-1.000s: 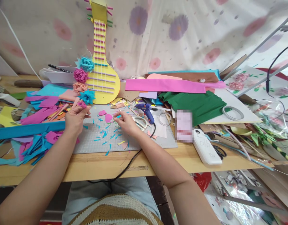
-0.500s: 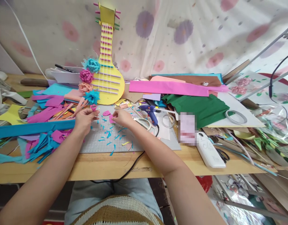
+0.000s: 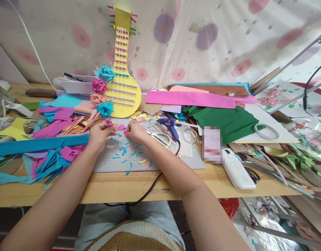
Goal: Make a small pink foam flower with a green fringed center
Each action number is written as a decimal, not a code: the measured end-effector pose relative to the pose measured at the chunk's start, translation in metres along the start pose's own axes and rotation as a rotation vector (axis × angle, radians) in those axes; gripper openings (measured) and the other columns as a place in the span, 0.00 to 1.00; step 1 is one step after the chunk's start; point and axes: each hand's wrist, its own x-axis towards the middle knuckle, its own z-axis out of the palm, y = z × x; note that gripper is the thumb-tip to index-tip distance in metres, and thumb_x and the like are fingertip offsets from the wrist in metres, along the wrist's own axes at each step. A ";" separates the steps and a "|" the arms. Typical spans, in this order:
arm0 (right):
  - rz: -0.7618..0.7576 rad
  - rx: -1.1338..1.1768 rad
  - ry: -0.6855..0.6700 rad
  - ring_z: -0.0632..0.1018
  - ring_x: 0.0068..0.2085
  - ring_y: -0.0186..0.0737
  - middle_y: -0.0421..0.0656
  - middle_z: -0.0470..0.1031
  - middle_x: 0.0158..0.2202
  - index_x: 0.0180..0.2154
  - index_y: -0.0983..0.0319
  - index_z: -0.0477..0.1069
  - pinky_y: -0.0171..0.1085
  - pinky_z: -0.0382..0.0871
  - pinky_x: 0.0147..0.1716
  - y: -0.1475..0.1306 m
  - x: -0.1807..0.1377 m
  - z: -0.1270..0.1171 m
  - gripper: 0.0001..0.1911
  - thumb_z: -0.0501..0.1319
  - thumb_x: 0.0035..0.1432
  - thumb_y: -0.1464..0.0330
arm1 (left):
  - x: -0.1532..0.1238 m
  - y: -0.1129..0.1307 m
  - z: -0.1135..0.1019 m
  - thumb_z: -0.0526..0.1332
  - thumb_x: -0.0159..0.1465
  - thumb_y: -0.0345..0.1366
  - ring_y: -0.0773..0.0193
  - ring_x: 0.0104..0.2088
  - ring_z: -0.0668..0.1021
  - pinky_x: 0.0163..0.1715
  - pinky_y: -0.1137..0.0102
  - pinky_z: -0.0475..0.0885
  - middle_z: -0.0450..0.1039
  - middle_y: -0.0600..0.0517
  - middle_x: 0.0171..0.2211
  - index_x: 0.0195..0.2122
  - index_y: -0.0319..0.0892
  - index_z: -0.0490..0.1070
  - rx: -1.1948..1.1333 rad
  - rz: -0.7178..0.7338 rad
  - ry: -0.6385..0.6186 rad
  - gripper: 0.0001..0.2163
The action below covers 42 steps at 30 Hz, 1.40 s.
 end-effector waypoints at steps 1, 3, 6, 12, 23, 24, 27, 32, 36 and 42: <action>-0.012 0.061 0.035 0.69 0.27 0.34 0.38 0.69 0.25 0.25 0.61 0.62 0.34 0.58 0.27 0.002 -0.001 -0.001 0.06 0.60 0.45 0.72 | -0.001 0.000 0.000 0.71 0.36 0.41 0.69 0.21 0.72 0.22 0.71 0.73 0.74 0.51 0.24 0.25 0.36 0.74 -0.001 -0.002 -0.016 0.17; -0.024 0.222 0.109 0.69 0.27 0.32 0.37 0.67 0.24 0.26 0.61 0.62 0.33 0.60 0.28 0.005 -0.004 -0.005 0.07 0.61 0.44 0.73 | -0.003 0.001 0.001 0.71 0.37 0.41 0.69 0.22 0.73 0.22 0.71 0.73 0.75 0.50 0.26 0.27 0.36 0.75 -0.001 -0.011 -0.057 0.18; -0.047 0.519 0.194 0.70 0.27 0.31 0.36 0.68 0.24 0.28 0.61 0.62 0.34 0.63 0.30 0.007 -0.013 -0.013 0.09 0.61 0.43 0.73 | -0.008 0.001 0.004 0.71 0.38 0.41 0.69 0.22 0.73 0.23 0.71 0.73 0.76 0.49 0.28 0.28 0.36 0.76 0.014 -0.027 -0.107 0.18; -0.244 0.787 0.342 0.73 0.32 0.33 0.39 0.71 0.30 0.31 0.61 0.63 0.36 0.67 0.34 0.014 -0.040 -0.018 0.10 0.63 0.45 0.67 | -0.016 -0.003 0.012 0.71 0.39 0.43 0.66 0.24 0.75 0.21 0.71 0.73 0.77 0.49 0.28 0.30 0.38 0.78 0.108 -0.027 -0.192 0.18; -0.374 0.623 0.315 0.73 0.36 0.35 0.40 0.70 0.33 0.35 0.58 0.63 0.37 0.68 0.36 0.019 -0.055 -0.011 0.10 0.61 0.50 0.66 | -0.020 -0.003 0.020 0.71 0.35 0.42 0.66 0.18 0.73 0.19 0.71 0.71 0.73 0.52 0.17 0.21 0.40 0.76 0.201 -0.117 -0.303 0.14; -0.379 0.604 0.302 0.73 0.36 0.35 0.40 0.70 0.33 0.36 0.59 0.63 0.37 0.68 0.36 0.019 -0.055 -0.011 0.09 0.60 0.50 0.66 | -0.020 -0.004 0.020 0.71 0.35 0.41 0.66 0.18 0.73 0.19 0.71 0.71 0.73 0.53 0.17 0.21 0.40 0.76 0.210 -0.115 -0.309 0.14; -0.401 0.556 0.278 0.73 0.36 0.35 0.40 0.70 0.33 0.36 0.59 0.63 0.37 0.67 0.36 0.020 -0.056 -0.010 0.09 0.59 0.51 0.67 | -0.019 -0.010 0.018 0.71 0.35 0.40 0.66 0.18 0.73 0.19 0.72 0.70 0.73 0.53 0.17 0.23 0.39 0.77 0.243 -0.091 -0.325 0.14; -0.415 0.530 0.294 0.74 0.36 0.34 0.40 0.71 0.33 0.37 0.59 0.63 0.36 0.68 0.35 0.020 -0.056 -0.008 0.09 0.59 0.51 0.69 | -0.018 -0.016 0.015 0.72 0.36 0.38 0.67 0.19 0.72 0.20 0.72 0.70 0.73 0.53 0.19 0.25 0.39 0.77 0.277 -0.044 -0.367 0.15; -0.327 0.565 0.357 0.74 0.34 0.34 0.39 0.71 0.32 0.36 0.59 0.62 0.36 0.68 0.34 0.021 -0.054 -0.011 0.10 0.59 0.50 0.69 | -0.020 -0.013 0.017 0.71 0.37 0.41 0.68 0.18 0.71 0.19 0.73 0.69 0.72 0.53 0.17 0.23 0.38 0.75 0.283 -0.033 -0.298 0.14; -0.205 0.706 0.224 0.73 0.27 0.32 0.35 0.68 0.26 0.35 0.59 0.61 0.35 0.67 0.29 0.031 -0.045 -0.011 0.14 0.61 0.45 0.69 | -0.021 -0.005 0.019 0.68 0.43 0.42 0.68 0.20 0.72 0.18 0.74 0.69 0.72 0.52 0.21 0.25 0.38 0.72 0.195 0.031 -0.128 0.14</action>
